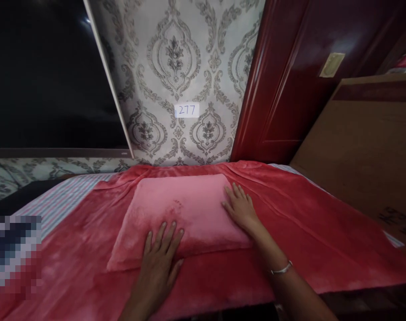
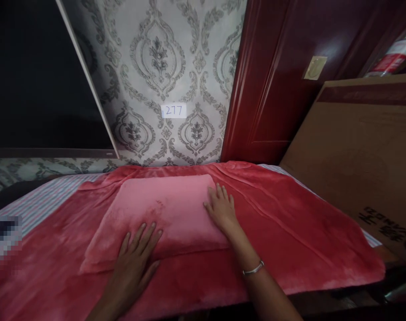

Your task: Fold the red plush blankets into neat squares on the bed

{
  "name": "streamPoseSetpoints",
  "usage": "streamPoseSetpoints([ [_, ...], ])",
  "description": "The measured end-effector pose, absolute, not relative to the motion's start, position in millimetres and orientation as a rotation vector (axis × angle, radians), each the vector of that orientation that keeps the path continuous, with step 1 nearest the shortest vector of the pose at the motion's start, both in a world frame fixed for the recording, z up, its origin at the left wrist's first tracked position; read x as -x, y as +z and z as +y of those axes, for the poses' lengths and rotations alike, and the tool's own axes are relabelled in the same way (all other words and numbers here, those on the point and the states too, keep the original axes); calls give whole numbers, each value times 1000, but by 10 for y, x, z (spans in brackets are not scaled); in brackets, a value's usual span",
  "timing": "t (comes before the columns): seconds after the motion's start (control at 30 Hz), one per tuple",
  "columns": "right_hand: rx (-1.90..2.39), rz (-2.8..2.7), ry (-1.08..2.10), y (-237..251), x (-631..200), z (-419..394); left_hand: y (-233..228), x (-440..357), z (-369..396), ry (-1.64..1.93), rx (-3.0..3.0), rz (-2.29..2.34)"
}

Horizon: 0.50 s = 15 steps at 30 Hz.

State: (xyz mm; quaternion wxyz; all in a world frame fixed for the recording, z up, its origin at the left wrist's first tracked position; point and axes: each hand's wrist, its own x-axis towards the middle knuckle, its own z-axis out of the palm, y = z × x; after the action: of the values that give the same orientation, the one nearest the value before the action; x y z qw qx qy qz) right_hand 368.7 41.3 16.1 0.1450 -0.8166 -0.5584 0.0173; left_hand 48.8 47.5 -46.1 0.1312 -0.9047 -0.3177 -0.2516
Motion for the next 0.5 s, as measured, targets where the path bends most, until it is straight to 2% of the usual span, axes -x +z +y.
streamPoseSetpoints([
  [0.13, 2057, -1956, -33, 344, -3258, 458, -253, -437, 647, -720, 2712, -939],
  [0.33, 1613, -2460, 184, 347, -2784, 702, 210, -414, 1120, -440, 2656, -1300],
  [0.4, 1624, -2463, 199, 320, -2855, 826, 192, -415, 1181, -326, 2592, -1453],
  [0.5, 1891, -2257, 168, 265, -3168, 973, 64, -404, 1179, -271, 2563, -1521],
])
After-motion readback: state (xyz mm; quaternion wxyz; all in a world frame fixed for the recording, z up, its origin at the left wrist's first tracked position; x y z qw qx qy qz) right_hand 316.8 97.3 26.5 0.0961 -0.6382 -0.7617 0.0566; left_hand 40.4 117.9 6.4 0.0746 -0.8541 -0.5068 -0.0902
